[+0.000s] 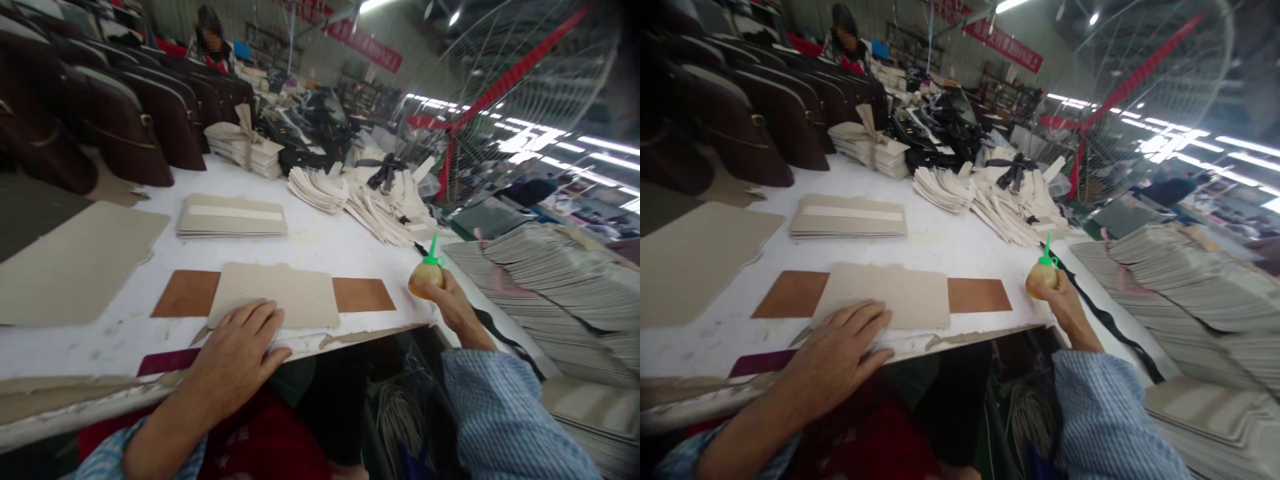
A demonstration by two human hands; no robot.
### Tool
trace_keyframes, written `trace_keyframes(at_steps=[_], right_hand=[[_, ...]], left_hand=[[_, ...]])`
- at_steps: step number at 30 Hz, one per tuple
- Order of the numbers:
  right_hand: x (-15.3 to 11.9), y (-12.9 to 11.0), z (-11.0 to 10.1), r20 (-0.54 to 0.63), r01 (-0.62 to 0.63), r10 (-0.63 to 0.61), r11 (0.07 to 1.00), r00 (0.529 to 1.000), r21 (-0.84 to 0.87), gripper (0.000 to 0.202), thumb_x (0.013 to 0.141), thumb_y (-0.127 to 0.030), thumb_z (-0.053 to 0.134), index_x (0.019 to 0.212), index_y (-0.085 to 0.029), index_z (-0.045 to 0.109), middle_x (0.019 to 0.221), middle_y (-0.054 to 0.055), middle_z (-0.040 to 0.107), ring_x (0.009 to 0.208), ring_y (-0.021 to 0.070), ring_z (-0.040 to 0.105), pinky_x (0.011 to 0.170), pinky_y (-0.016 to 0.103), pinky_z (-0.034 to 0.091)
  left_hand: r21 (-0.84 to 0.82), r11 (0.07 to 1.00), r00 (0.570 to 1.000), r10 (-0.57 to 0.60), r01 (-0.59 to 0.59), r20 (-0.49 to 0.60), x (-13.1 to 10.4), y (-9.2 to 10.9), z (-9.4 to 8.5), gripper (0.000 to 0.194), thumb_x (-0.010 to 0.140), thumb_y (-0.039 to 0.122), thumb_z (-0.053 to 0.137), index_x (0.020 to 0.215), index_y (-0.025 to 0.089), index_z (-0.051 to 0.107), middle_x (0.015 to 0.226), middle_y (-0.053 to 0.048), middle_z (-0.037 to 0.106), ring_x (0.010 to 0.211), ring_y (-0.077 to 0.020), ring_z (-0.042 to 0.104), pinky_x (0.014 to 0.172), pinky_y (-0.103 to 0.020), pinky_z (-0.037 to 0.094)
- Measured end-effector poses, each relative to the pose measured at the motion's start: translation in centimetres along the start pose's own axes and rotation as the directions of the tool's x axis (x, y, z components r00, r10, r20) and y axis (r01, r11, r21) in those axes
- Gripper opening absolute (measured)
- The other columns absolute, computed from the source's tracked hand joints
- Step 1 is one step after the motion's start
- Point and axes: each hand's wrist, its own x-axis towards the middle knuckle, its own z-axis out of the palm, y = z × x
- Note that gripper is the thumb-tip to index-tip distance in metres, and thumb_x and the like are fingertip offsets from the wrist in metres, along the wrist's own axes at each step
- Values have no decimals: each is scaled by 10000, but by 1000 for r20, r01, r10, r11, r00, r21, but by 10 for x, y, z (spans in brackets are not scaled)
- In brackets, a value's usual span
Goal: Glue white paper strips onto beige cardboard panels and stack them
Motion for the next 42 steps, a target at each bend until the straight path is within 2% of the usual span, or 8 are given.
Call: trace_keyframes(at_steps=[3,6,11,15,20,25,30,42], right_hand=[[-28,-37,13,272,20,-22,1000,962,10,679,714,-568,865,1251,-215,645,1081,63,688,963,272,637,895,415,518],[-51,-65,30,270,48,-95,984,958,173,807,682,-529,911,1379,-269,599,1280,70,657,1133,296,628,995,428,516],[-72,-85,56,284,-99,-86,809,955,579,582,762,-578,824,1188,-254,595,1097,74,683,963,272,689,818,420,613],[-84,-97,70,430,-310,-24,656,902,688,498,846,-632,717,1124,-241,585,1100,93,682,929,280,714,615,344,607],[-86,-105,77,409,-305,25,709,912,635,713,623,-535,935,1176,-245,591,1064,47,665,830,190,646,569,240,524],[-79,-112,68,167,66,-102,977,981,204,694,600,-547,937,1126,-222,623,934,32,649,795,210,592,663,322,508],[-76,-122,58,169,226,-237,971,957,82,609,666,-570,869,1098,-208,639,929,38,651,776,222,594,704,371,497],[-75,-129,56,239,241,-244,970,940,45,556,719,-560,838,1100,-216,623,821,17,642,695,213,585,635,353,465]], left_hand=[[-31,999,997,-41,43,63,2,4,-5,473,948,384,734,1339,128,655,1403,-139,641,1291,-326,565,1088,-502,479],[-56,997,995,-49,54,88,2,4,-6,499,955,397,734,1361,122,640,1421,-142,627,1319,-330,543,1114,-513,466],[-67,997,996,-42,47,79,2,4,-6,505,957,408,732,1360,118,641,1411,-143,634,1319,-337,543,1113,-530,472],[-64,997,997,-37,42,72,3,4,-6,503,956,408,733,1352,110,645,1402,-148,636,1308,-335,546,1122,-527,466],[-69,997,997,-36,41,64,3,5,-6,503,958,409,731,1352,108,644,1403,-145,634,1314,-333,540,1136,-523,456],[-70,997,996,-38,44,75,3,5,-7,497,962,412,727,1351,115,648,1403,-137,637,1313,-330,541,1135,-511,456],[-69,997,996,-40,46,77,4,6,-10,495,963,412,725,1351,114,649,1400,-139,640,1307,-331,547,1133,-514,460],[-69,996,993,-48,56,104,3,5,-8,504,978,420,700,1372,113,634,1419,-146,627,1334,-333,530,1146,-525,451]])
